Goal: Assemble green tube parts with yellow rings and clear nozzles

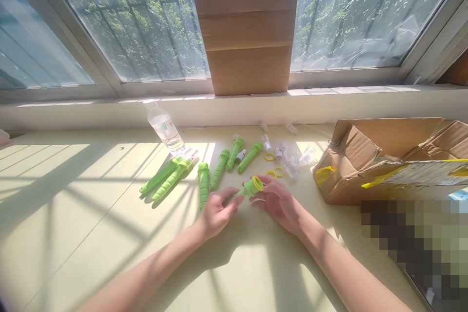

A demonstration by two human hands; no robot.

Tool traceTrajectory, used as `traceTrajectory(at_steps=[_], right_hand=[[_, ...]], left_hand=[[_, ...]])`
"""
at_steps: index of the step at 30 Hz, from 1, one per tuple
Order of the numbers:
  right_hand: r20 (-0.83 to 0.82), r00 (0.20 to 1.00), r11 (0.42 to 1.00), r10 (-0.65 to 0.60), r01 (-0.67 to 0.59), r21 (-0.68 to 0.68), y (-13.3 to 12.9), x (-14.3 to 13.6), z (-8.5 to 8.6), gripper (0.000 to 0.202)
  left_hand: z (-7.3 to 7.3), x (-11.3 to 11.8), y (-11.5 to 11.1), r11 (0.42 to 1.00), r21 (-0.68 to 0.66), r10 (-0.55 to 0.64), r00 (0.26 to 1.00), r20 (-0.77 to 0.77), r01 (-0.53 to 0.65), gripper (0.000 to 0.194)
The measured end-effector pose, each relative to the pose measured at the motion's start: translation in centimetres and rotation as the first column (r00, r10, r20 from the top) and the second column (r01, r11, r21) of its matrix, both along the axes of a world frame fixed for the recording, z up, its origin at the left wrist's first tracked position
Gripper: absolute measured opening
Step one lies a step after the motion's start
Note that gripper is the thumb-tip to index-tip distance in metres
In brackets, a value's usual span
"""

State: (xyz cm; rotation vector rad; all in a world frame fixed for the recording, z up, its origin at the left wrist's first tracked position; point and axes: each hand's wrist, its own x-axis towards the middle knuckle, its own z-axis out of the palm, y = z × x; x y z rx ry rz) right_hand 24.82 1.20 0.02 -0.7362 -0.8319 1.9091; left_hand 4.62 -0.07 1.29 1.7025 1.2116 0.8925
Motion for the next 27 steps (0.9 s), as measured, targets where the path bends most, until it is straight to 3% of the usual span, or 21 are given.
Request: traceTrajectory(at_steps=[5, 12, 21, 27], right_hand=[[0.006, 1.000, 1.000, -0.003, 0.003, -0.007, 0.20, 0.14, -0.13, 0.025], [0.008, 0.999, 0.999, -0.038, 0.038, -0.028, 0.38, 0.16, -0.59, 0.024], [-0.039, 0.998, 0.999, 0.039, -0.039, 0.021, 0.20, 0.09, -0.25, 0.022], [-0.022, 0.999, 0.999, 0.050, -0.049, 0.017, 0.21, 0.06, -0.17, 0.022]], left_hand=[[0.59, 0.13, -0.09, 0.999, -0.038, 0.000, 1.000, 0.019, 0.001, 0.038], [0.89, 0.42, -0.23, 0.980, -0.200, 0.017, 0.993, 0.115, 0.007, 0.045], [0.67, 0.51, 0.00, 0.943, -0.296, -0.091, 0.973, 0.211, 0.152, 0.052], [0.54, 0.74, -0.24, 0.950, -0.306, -0.001, 0.984, 0.177, 0.056, 0.041]])
